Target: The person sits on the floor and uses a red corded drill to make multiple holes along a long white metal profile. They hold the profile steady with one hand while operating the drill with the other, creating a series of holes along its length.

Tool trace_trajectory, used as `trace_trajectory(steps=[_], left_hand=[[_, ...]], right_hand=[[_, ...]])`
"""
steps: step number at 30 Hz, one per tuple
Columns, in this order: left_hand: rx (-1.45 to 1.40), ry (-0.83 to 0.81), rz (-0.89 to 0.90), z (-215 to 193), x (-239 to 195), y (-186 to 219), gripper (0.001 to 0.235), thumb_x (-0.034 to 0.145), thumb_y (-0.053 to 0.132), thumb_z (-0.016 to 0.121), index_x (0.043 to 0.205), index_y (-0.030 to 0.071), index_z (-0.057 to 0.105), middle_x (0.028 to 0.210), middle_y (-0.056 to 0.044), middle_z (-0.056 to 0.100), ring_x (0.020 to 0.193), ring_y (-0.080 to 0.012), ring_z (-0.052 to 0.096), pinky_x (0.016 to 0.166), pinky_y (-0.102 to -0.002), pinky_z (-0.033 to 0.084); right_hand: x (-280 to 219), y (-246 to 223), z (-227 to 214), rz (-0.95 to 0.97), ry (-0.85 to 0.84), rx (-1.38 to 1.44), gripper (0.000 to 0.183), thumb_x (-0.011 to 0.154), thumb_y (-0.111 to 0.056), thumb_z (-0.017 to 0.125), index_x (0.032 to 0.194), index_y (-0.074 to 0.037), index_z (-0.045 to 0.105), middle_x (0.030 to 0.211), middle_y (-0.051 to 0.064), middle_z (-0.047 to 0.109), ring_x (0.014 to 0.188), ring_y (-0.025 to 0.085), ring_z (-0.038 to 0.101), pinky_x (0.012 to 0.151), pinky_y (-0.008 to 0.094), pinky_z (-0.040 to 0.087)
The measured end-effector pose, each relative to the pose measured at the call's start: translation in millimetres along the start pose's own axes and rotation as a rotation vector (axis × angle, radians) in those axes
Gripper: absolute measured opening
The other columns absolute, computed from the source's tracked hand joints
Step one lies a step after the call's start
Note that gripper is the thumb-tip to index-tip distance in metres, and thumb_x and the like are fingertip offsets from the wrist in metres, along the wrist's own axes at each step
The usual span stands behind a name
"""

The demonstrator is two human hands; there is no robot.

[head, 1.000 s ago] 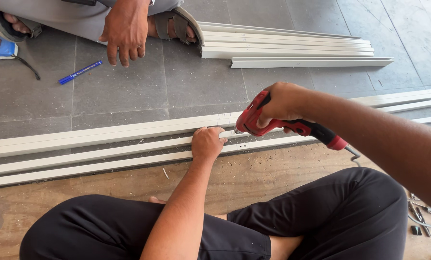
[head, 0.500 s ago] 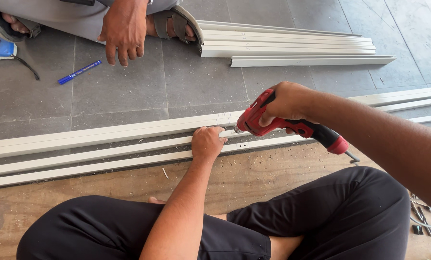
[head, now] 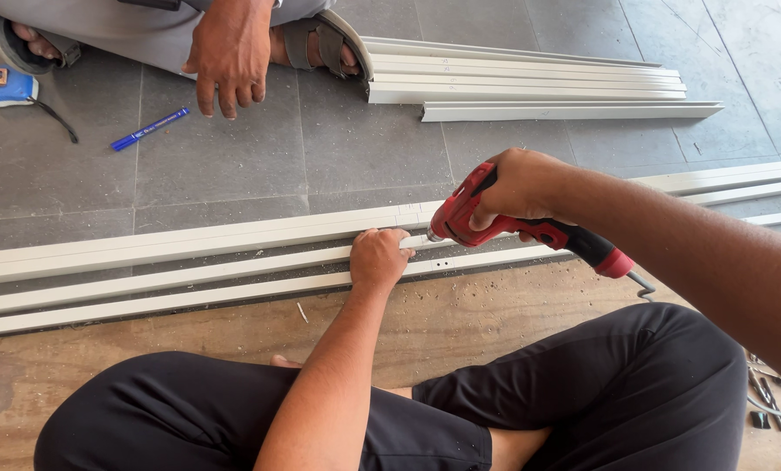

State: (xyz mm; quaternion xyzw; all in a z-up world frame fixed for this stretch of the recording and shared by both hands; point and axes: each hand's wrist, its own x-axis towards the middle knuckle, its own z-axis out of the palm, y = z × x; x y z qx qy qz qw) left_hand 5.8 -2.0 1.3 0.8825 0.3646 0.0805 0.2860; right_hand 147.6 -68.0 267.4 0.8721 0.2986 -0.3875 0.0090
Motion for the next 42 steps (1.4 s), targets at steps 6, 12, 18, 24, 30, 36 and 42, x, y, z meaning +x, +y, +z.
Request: trace_trajectory(steps=[6, 12, 18, 24, 30, 36, 42], left_hand=[[-0.019, -0.001, -0.008, 1, 0, -1, 0.031, 0.078, 0.031, 0.086, 0.107, 0.020, 0.080, 0.087, -0.004, 0.077, 0.088, -0.0215, 0.069, 0.090, -0.037, 0.053], [-0.017, 0.005, 0.018, 0, 0, -2, 0.030, 0.078, 0.031, 0.086, 0.106, 0.020, 0.080, 0.088, -0.004, 0.077, 0.088, -0.0218, 0.069, 0.090, -0.038, 0.053], [-0.036, 0.025, 0.009, -3, -1, -1, 0.032, 0.077, 0.030, 0.086, 0.106, 0.019, 0.080, 0.086, -0.007, 0.077, 0.089, -0.0238, 0.070, 0.089, -0.039, 0.053], [-0.047, 0.027, 0.036, -4, -2, -3, 0.029, 0.078, 0.029, 0.086, 0.104, 0.019, 0.080, 0.087, -0.007, 0.078, 0.089, -0.0239, 0.071, 0.089, -0.039, 0.054], [-0.058, 0.075, 0.077, -4, -1, -4, 0.031, 0.075, 0.027, 0.087, 0.103, 0.016, 0.081, 0.089, -0.009, 0.078, 0.088, -0.0267, 0.070, 0.086, -0.040, 0.054], [-0.041, 0.067, 0.046, -8, -3, -2, 0.031, 0.076, 0.030, 0.087, 0.104, 0.017, 0.080, 0.084, -0.009, 0.076, 0.086, -0.0248, 0.070, 0.084, -0.038, 0.054], [-0.031, 0.016, 0.032, -3, 0, -2, 0.030, 0.077, 0.030, 0.086, 0.104, 0.018, 0.080, 0.082, -0.007, 0.076, 0.084, -0.0239, 0.070, 0.084, -0.038, 0.054]], right_hand=[[1, -1, 0, -0.010, 0.009, -0.037, 0.050, 0.066, -0.016, 0.080, 0.114, -0.003, 0.073, 0.080, 0.016, 0.074, 0.055, 0.024, 0.067, 0.053, 0.037, 0.057], [0, -2, -2, -0.019, -0.008, -0.055, 0.052, 0.065, -0.017, 0.080, 0.116, -0.006, 0.073, 0.079, 0.017, 0.075, 0.055, 0.024, 0.067, 0.052, 0.037, 0.057], [-5, -7, -2, -0.045, 0.005, -0.183, 0.057, 0.062, -0.021, 0.081, 0.118, -0.012, 0.073, 0.081, 0.012, 0.076, 0.056, 0.022, 0.070, 0.054, 0.036, 0.058], [3, -14, 3, -0.108, -0.046, -0.480, 0.061, 0.062, -0.015, 0.075, 0.122, -0.024, 0.075, 0.082, 0.011, 0.081, 0.060, 0.018, 0.070, 0.057, 0.033, 0.053], [8, -6, 0, -0.131, -0.027, -0.286, 0.063, 0.062, -0.027, 0.082, 0.124, -0.022, 0.070, 0.075, 0.006, 0.075, 0.055, 0.021, 0.070, 0.054, 0.033, 0.057], [10, -9, -13, -0.164, -0.081, -0.336, 0.064, 0.060, -0.021, 0.077, 0.124, -0.021, 0.073, 0.071, 0.011, 0.075, 0.054, 0.022, 0.068, 0.052, 0.034, 0.053], [3, -13, -22, -0.193, -0.090, -0.452, 0.066, 0.061, -0.020, 0.078, 0.127, -0.020, 0.070, 0.075, 0.009, 0.077, 0.058, 0.021, 0.070, 0.055, 0.034, 0.055]])
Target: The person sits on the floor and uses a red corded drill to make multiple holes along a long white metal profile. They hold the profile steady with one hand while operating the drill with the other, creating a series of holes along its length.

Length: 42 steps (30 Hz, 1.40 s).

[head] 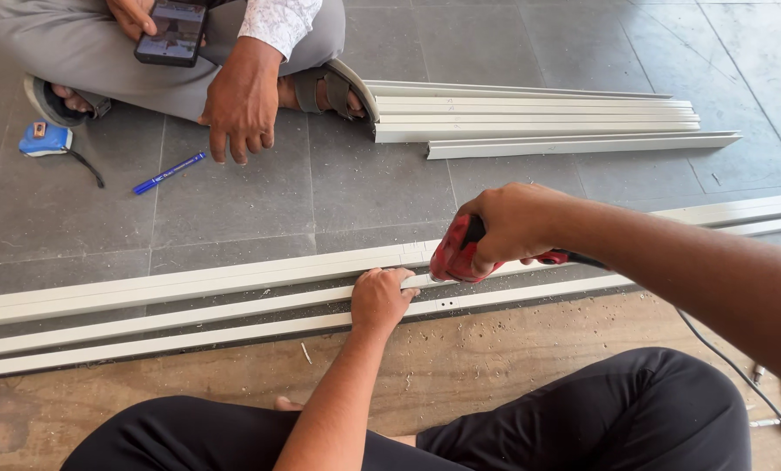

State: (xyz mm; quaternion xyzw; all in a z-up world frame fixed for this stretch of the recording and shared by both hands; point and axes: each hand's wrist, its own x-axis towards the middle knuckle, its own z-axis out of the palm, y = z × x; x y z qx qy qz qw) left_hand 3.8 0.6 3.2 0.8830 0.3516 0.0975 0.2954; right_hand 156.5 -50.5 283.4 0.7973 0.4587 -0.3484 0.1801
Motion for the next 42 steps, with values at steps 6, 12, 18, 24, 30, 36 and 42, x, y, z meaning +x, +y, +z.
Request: trace_trajectory(steps=[6, 12, 18, 24, 30, 36, 42], left_hand=[[0.016, 0.000, 0.041, -2, 0, 0, 0.028, 0.080, 0.035, 0.082, 0.102, 0.018, 0.081, 0.089, -0.007, 0.077, 0.092, -0.0264, 0.069, 0.088, -0.042, 0.053], [0.020, -0.211, -0.042, -30, 0, 16, 0.060, 0.079, 0.059, 0.081, 0.121, 0.017, 0.073, 0.109, -0.014, 0.074, 0.111, -0.0288, 0.065, 0.100, -0.041, 0.050], [0.221, -0.364, 0.065, -48, -3, 34, 0.104, 0.054, 0.055, 0.098, 0.140, 0.012, 0.056, 0.140, -0.014, 0.058, 0.132, -0.0322, 0.049, 0.107, -0.045, 0.039], [0.125, -0.433, -0.045, -31, -7, 27, 0.050, 0.081, 0.027, 0.081, 0.128, 0.019, 0.068, 0.120, -0.003, 0.072, 0.120, -0.0224, 0.062, 0.108, -0.038, 0.048], [0.136, -0.419, -0.049, -15, -10, 18, 0.054, 0.079, 0.026, 0.083, 0.130, 0.017, 0.065, 0.126, -0.004, 0.069, 0.120, -0.0235, 0.061, 0.109, -0.039, 0.047], [0.076, -0.347, 0.083, -18, -11, 14, 0.057, 0.076, 0.023, 0.079, 0.131, 0.016, 0.067, 0.131, -0.004, 0.069, 0.120, -0.0282, 0.061, 0.107, -0.042, 0.047], [0.031, -0.406, -0.318, -9, 4, 42, 0.059, 0.080, 0.074, 0.067, 0.112, 0.024, 0.075, 0.119, -0.003, 0.072, 0.119, -0.0246, 0.064, 0.103, -0.045, 0.050]], right_hand=[[-20, 38, -41, 0.081, 0.131, 0.227, 0.056, 0.072, -0.027, 0.086, 0.125, -0.017, 0.070, 0.084, 0.013, 0.078, 0.062, 0.025, 0.072, 0.063, 0.039, 0.059], [0, 90, 0, 0.097, 0.278, 0.733, 0.053, 0.072, -0.022, 0.088, 0.121, -0.012, 0.071, 0.087, 0.014, 0.077, 0.065, 0.022, 0.071, 0.066, 0.038, 0.061], [38, 128, 80, 0.093, 0.278, 1.462, 0.050, 0.072, -0.007, 0.081, 0.117, 0.003, 0.062, 0.089, 0.020, 0.070, 0.062, 0.029, 0.068, 0.057, 0.044, 0.060], [56, 139, 135, -0.089, 0.277, 1.727, 0.052, 0.071, -0.015, 0.079, 0.121, -0.002, 0.066, 0.083, 0.017, 0.069, 0.059, 0.025, 0.068, 0.053, 0.039, 0.059], [67, 144, 156, -0.044, 0.246, 1.818, 0.045, 0.077, -0.017, 0.077, 0.113, 0.005, 0.062, 0.081, 0.016, 0.066, 0.061, 0.026, 0.069, 0.054, 0.043, 0.059], [73, 149, 157, -0.076, 0.236, 1.833, 0.047, 0.076, -0.019, 0.077, 0.114, 0.004, 0.063, 0.082, 0.016, 0.067, 0.061, 0.026, 0.070, 0.055, 0.041, 0.061], [78, 143, 159, -0.014, 0.235, 1.824, 0.048, 0.076, -0.018, 0.076, 0.116, 0.004, 0.061, 0.083, 0.017, 0.067, 0.062, 0.026, 0.070, 0.055, 0.042, 0.060]])
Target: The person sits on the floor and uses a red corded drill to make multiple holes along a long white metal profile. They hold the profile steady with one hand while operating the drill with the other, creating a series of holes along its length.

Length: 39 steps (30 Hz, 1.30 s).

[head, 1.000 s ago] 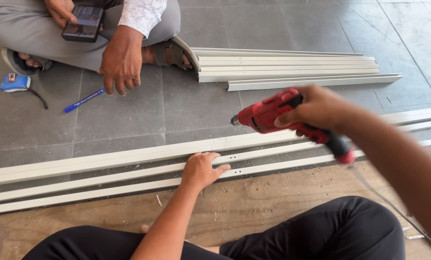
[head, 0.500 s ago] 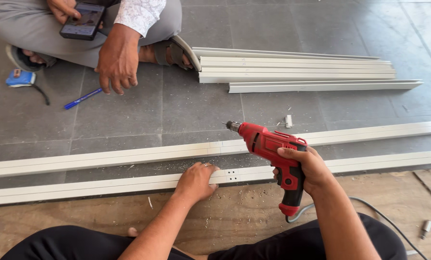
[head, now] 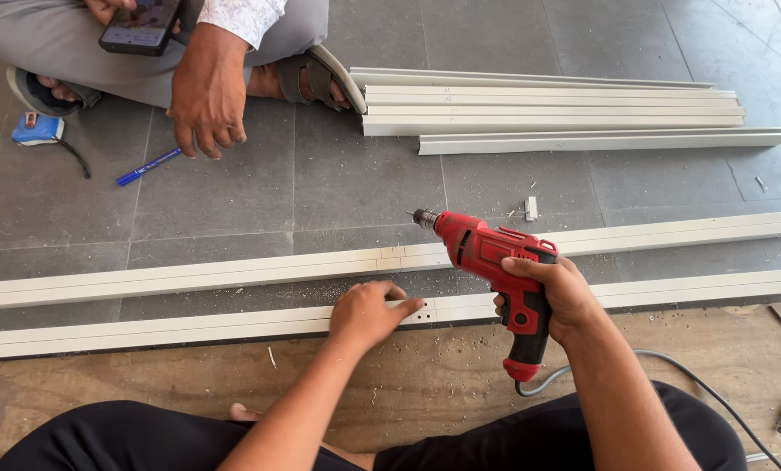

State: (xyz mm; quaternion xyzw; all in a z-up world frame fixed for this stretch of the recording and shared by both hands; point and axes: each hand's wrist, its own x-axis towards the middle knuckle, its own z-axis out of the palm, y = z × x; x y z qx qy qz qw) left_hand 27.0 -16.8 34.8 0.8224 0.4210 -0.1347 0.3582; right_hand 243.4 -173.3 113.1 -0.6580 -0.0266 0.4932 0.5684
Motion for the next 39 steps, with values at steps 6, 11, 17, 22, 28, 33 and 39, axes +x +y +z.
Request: trace_trajectory(steps=[6, 11, 17, 22, 28, 33, 39], left_hand=[[-0.049, 0.081, -0.164, 19, 17, 6, 0.065, 0.101, 0.075, 0.044, 0.098, 0.018, 0.075, 0.091, -0.007, 0.080, 0.086, -0.0241, 0.079, 0.076, -0.043, 0.064], [-0.161, 0.136, -0.007, 16, 18, -5, 0.049, 0.090, 0.064, 0.059, 0.096, 0.017, 0.073, 0.090, -0.001, 0.077, 0.087, -0.0211, 0.074, 0.076, -0.040, 0.058], [-0.006, 0.114, -0.066, 20, 15, 11, 0.049, 0.098, 0.061, 0.054, 0.103, 0.017, 0.074, 0.092, -0.005, 0.077, 0.088, -0.0217, 0.074, 0.081, -0.042, 0.059], [-0.264, 0.304, 0.042, 19, 20, -10, 0.026, 0.101, 0.030, 0.056, 0.102, 0.015, 0.076, 0.094, -0.004, 0.079, 0.085, -0.0209, 0.075, 0.078, -0.039, 0.059], [-0.069, 0.317, 0.003, 1, 2, -33, 0.014, 0.098, 0.022, 0.064, 0.109, 0.018, 0.071, 0.096, -0.002, 0.075, 0.088, -0.0191, 0.074, 0.075, -0.035, 0.061], [0.230, 0.537, 0.113, -20, -5, -28, 0.021, 0.089, 0.025, 0.073, 0.107, 0.015, 0.070, 0.102, -0.004, 0.070, 0.096, -0.0221, 0.065, 0.081, -0.040, 0.055], [0.564, 0.446, 0.113, -46, 1, -29, 0.046, 0.084, 0.040, 0.078, 0.115, 0.008, 0.066, 0.110, -0.011, 0.066, 0.102, -0.0243, 0.062, 0.084, -0.041, 0.053]], right_hand=[[1, 1, 2, 0.019, 0.003, 0.018, 0.046, 0.076, -0.017, 0.077, 0.114, 0.004, 0.061, 0.083, 0.016, 0.066, 0.061, 0.026, 0.069, 0.053, 0.043, 0.059], [3, 3, 3, 0.013, 0.001, 0.003, 0.046, 0.076, -0.016, 0.076, 0.114, 0.004, 0.061, 0.082, 0.016, 0.066, 0.061, 0.026, 0.069, 0.053, 0.042, 0.060], [3, 5, 5, 0.000, 0.001, -0.022, 0.046, 0.076, -0.017, 0.077, 0.113, 0.005, 0.061, 0.082, 0.016, 0.066, 0.062, 0.026, 0.069, 0.054, 0.042, 0.061], [0, 4, 5, -0.001, 0.013, -0.021, 0.047, 0.075, -0.017, 0.077, 0.114, 0.005, 0.061, 0.082, 0.017, 0.066, 0.062, 0.026, 0.069, 0.053, 0.043, 0.060], [0, 1, 3, -0.008, 0.016, -0.013, 0.051, 0.074, -0.018, 0.078, 0.115, 0.006, 0.061, 0.084, 0.018, 0.067, 0.062, 0.027, 0.069, 0.055, 0.042, 0.061], [0, 3, 3, -0.016, 0.033, -0.033, 0.053, 0.073, -0.019, 0.077, 0.117, 0.007, 0.061, 0.085, 0.020, 0.067, 0.063, 0.027, 0.070, 0.056, 0.042, 0.061], [1, 3, 1, -0.014, 0.020, -0.022, 0.054, 0.073, -0.019, 0.078, 0.117, 0.007, 0.061, 0.085, 0.018, 0.066, 0.061, 0.027, 0.069, 0.055, 0.042, 0.060]])
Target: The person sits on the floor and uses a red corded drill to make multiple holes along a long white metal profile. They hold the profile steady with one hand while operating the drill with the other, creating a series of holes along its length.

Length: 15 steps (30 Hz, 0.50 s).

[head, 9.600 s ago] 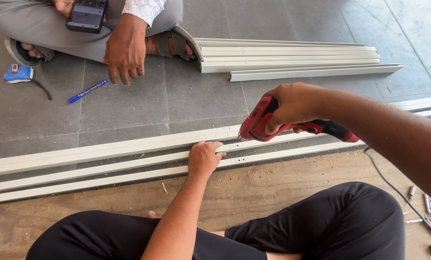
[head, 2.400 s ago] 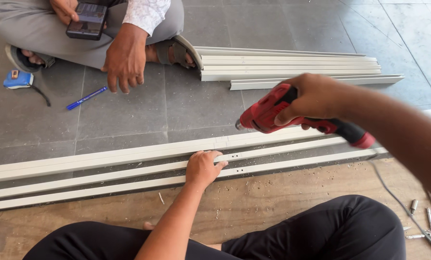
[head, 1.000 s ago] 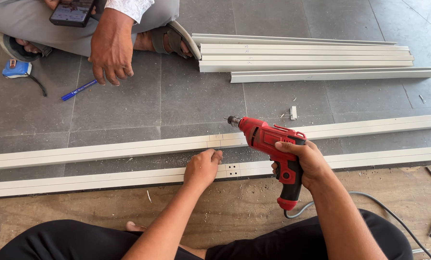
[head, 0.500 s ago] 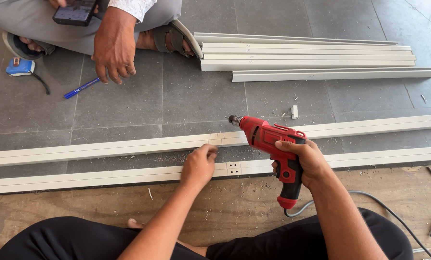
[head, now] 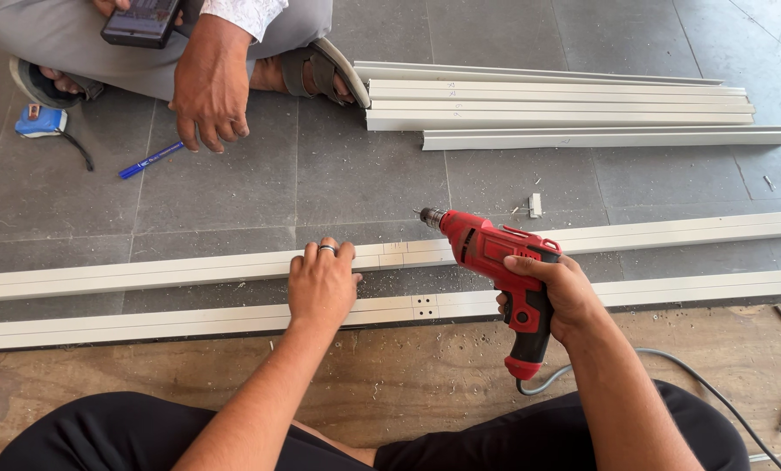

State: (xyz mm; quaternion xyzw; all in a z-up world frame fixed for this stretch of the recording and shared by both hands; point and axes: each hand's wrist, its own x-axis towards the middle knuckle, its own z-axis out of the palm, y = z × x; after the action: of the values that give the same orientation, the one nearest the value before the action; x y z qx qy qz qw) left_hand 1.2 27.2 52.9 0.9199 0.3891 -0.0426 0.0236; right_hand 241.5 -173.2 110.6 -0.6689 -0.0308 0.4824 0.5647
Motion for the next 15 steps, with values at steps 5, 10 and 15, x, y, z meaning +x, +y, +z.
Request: trace_trajectory(steps=[5, 10, 15], left_hand=[[0.070, -0.019, 0.077, -2, 5, -10, 0.039, 0.085, 0.035, 0.077, 0.111, 0.008, 0.067, 0.112, -0.008, 0.066, 0.109, -0.0234, 0.060, 0.092, -0.041, 0.049], [0.064, -0.015, 0.193, 3, 13, -18, 0.038, 0.086, 0.033, 0.076, 0.110, 0.005, 0.066, 0.112, -0.010, 0.066, 0.110, -0.0237, 0.061, 0.092, -0.039, 0.051], [-0.023, 0.012, 0.244, 9, 9, -25, 0.040, 0.083, 0.032, 0.078, 0.107, 0.003, 0.064, 0.111, -0.012, 0.066, 0.108, -0.0252, 0.063, 0.092, -0.040, 0.054]], right_hand=[[1, 0, 1, 0.001, 0.002, 0.001, 0.054, 0.073, -0.019, 0.078, 0.117, 0.006, 0.061, 0.085, 0.018, 0.066, 0.062, 0.027, 0.070, 0.056, 0.043, 0.061], [-1, 2, 3, 0.014, 0.007, -0.007, 0.051, 0.074, -0.019, 0.077, 0.115, 0.005, 0.062, 0.084, 0.017, 0.067, 0.062, 0.026, 0.070, 0.055, 0.043, 0.061], [0, 2, 5, 0.003, -0.007, 0.000, 0.046, 0.075, -0.017, 0.077, 0.113, 0.004, 0.061, 0.082, 0.017, 0.066, 0.061, 0.026, 0.070, 0.053, 0.042, 0.061]])
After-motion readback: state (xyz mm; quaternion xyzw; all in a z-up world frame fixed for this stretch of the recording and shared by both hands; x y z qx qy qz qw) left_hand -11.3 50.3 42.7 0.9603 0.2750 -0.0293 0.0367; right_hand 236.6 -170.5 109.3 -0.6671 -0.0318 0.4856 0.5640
